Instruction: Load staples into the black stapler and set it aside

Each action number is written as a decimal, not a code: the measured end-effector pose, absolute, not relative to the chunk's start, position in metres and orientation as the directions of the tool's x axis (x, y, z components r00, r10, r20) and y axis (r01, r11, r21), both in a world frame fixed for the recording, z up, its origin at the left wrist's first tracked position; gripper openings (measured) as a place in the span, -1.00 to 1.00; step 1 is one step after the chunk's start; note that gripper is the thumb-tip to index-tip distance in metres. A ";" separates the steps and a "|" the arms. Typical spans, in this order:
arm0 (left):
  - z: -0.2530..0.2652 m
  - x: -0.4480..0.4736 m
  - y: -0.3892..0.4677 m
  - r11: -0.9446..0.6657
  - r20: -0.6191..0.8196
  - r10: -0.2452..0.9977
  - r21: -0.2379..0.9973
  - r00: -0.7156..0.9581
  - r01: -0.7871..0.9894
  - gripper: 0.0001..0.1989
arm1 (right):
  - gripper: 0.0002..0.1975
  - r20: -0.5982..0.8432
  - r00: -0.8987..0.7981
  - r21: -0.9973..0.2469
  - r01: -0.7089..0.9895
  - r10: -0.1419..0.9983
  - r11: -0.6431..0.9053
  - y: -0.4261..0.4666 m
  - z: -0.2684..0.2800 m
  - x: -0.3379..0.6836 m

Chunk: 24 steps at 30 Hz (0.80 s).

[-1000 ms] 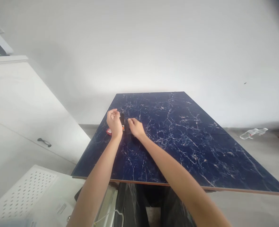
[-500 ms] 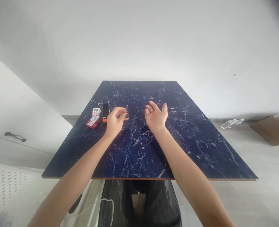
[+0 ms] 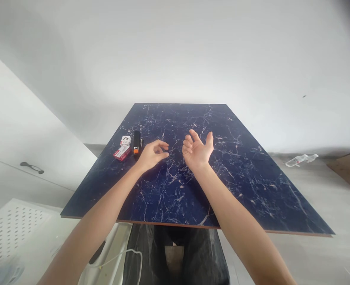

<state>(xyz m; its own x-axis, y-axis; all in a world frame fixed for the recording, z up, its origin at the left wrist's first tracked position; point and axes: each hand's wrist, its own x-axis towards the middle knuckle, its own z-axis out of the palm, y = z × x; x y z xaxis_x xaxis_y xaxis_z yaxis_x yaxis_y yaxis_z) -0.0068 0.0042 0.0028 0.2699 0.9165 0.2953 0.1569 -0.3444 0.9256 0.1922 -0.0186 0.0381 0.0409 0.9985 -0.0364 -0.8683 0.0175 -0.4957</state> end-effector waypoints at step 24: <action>0.007 0.026 -0.032 -0.373 0.345 0.872 0.928 0.348 0.015 -0.73 | -0.41 -0.054 -0.028 -0.561 -0.826 0.998 -0.054 -0.037 0.038 0.161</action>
